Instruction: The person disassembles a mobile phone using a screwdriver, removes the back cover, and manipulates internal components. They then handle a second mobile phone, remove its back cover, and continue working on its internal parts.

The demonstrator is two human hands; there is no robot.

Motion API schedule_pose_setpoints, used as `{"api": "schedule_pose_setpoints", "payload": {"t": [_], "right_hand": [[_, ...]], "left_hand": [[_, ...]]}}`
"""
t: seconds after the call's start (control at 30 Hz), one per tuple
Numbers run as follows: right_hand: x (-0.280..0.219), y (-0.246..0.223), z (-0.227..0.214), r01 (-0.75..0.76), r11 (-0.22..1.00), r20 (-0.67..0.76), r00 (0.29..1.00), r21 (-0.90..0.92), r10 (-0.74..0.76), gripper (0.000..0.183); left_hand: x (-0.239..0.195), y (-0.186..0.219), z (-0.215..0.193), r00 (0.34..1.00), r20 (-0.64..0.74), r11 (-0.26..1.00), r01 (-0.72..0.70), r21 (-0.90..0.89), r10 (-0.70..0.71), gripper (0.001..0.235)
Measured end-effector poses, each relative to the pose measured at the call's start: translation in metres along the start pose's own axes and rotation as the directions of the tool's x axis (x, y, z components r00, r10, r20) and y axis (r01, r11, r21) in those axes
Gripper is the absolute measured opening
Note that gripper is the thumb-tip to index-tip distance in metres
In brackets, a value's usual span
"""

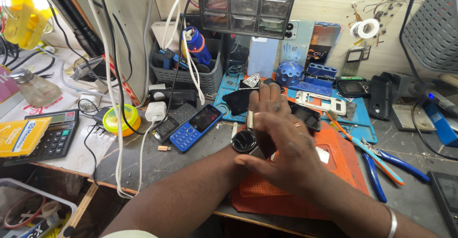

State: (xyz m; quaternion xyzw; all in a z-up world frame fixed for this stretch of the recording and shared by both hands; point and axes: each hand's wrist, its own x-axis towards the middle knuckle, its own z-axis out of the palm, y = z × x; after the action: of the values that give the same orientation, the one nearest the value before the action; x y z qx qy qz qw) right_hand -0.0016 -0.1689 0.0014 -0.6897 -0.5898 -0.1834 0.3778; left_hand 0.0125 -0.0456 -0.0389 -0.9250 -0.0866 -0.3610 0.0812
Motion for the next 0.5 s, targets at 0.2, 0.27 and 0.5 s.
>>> {"api": "schedule_pose_setpoints", "payload": {"t": [0.2, 0.27, 0.5], "right_hand": [[0.01, 0.058, -0.036, -0.094, 0.981, -0.044, 0.995, -0.168, 0.088, 0.072], [0.014, 0.077, -0.043, -0.134, 0.96, 0.002, 0.99, -0.245, 0.139, 0.069], [0.02, 0.097, -0.038, -0.447, 0.882, 0.351, 0.81, -0.151, 0.47, 0.1]], "left_hand": [[0.005, -0.001, 0.0, 0.992, 0.105, 0.998, 0.064, 0.01, -0.065, 0.039], [0.007, 0.001, 0.001, 0.991, 0.097, 0.995, 0.094, -0.014, -0.092, 0.038], [0.005, -0.002, -0.008, 0.992, 0.101, 0.996, 0.083, -0.014, -0.081, 0.046]]}}
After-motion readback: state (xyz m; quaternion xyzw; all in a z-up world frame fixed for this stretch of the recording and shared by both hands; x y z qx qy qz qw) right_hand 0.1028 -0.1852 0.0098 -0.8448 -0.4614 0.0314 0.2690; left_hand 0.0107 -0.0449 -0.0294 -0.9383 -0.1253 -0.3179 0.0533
